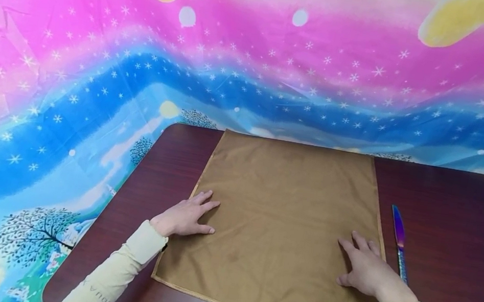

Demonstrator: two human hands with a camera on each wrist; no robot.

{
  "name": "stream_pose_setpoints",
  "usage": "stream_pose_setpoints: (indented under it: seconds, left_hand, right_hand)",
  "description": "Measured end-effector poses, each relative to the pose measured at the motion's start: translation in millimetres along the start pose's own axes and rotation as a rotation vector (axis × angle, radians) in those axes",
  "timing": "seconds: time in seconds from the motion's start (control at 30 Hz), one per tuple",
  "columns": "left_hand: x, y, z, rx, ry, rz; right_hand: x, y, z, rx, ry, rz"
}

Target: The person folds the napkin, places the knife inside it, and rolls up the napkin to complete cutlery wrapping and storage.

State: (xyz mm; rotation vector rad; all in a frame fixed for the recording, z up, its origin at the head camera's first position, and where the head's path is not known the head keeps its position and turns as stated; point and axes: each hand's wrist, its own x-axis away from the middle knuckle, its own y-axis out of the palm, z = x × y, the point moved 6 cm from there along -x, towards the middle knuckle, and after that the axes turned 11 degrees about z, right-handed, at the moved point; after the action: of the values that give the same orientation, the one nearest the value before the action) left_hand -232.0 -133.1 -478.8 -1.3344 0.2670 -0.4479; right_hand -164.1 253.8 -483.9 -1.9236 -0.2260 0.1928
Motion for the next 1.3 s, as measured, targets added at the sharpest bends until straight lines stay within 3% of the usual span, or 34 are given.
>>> stream_pose_setpoints:
  seconds: [0.2, 0.3, 0.43, 0.53, 0.7, 0.8, 0.87, 1.0, 1.1, 1.3]
  left_hand:
    - [17.7, -7.7, -3.9, -0.002, 0.0, 0.093]
    - [27.4, -14.4, -6.2, 0.02, -0.036, 0.219]
    - [44.4, -22.5, -12.1, 0.133, -0.143, 0.419]
    - [57.8, -23.9, -18.6, 0.275, -0.235, 0.488]
    - [76.6, -14.7, -32.2, 0.727, -0.43, 0.426]
    - [89.3, -8.8, -37.6, 0.892, -0.537, 0.404]
    - [99.2, -7.3, -38.8, 0.874, -0.567, 0.408]
    - [120.1, -7.4, -38.6, 0.66, -0.589, 0.427]
    - [133.8, -5.8, -36.5, 0.521, -0.596, 0.419]
    - [155.3, -1.4, -32.9, 0.467, -0.65, 0.403]
  right_hand:
    - [-5.5, -2.8, 0.8, 0.039, 0.01, -0.032]
    - [-11.5, -8.0, -1.6, 0.054, -0.01, -0.003]
    - [-24.3, -17.2, -8.2, 0.043, -0.048, 0.123]
    - [-34.3, -25.9, -12.0, 0.006, -0.058, 0.254]
    - [-50.2, -36.6, -16.2, -0.156, -0.07, 0.472]
    - [-61.4, -36.4, -16.1, -0.264, -0.056, 0.504]
    - [-70.0, -34.7, -14.8, -0.295, -0.042, 0.496]
    - [-87.4, -27.6, -7.3, -0.269, 0.004, 0.404]
    - [-98.7, -18.2, 1.1, -0.217, 0.058, 0.284]
    - [-115.0, 0.9, 10.8, -0.138, 0.118, 0.107]
